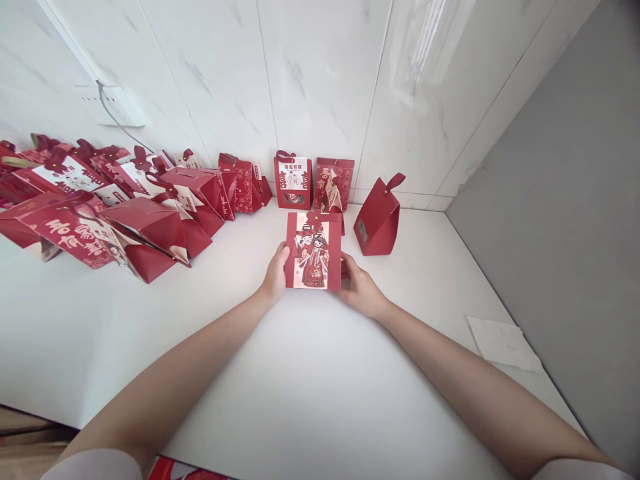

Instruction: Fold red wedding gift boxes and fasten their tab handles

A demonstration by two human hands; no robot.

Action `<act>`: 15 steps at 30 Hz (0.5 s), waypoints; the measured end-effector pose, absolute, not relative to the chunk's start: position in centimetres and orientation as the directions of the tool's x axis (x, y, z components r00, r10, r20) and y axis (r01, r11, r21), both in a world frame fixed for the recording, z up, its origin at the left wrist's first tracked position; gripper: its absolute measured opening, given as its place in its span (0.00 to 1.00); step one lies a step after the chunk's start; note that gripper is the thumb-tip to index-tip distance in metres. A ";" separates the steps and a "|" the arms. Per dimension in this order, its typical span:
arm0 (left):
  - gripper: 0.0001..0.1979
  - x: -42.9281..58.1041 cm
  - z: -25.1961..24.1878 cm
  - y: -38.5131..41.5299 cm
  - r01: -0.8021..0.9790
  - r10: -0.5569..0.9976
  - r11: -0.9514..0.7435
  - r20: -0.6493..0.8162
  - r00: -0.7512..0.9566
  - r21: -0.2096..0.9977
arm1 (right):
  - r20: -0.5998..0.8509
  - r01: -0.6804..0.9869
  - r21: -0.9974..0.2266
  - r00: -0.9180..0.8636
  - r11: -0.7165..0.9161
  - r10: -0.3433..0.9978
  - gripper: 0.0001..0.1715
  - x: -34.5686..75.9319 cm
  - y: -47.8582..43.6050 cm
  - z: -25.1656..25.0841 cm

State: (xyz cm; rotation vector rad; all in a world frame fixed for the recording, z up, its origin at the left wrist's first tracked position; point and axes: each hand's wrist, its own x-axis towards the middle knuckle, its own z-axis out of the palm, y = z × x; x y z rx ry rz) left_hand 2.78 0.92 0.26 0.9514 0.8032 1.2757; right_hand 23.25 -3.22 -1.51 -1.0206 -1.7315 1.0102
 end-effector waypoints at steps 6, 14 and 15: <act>0.25 2.6 0.1 1.0 -0.373 0.989 0.004 0.052 0.139 0.928 | 0.308 0.240 -0.896 -0.267 0.372 0.913 0.44 23.4 -3.2 -1.8; 0.28 1.7 -0.5 1.4 -0.027 0.966 -0.255 0.256 0.023 0.966 | 0.562 0.356 -0.729 -0.178 0.585 0.808 0.34 23.0 -4.7 -1.1; 0.28 1.6 -0.7 1.3 -0.044 0.963 -0.260 0.262 0.066 0.965 | 0.599 0.357 -0.697 -0.186 0.621 0.779 0.31 22.9 -4.9 -1.1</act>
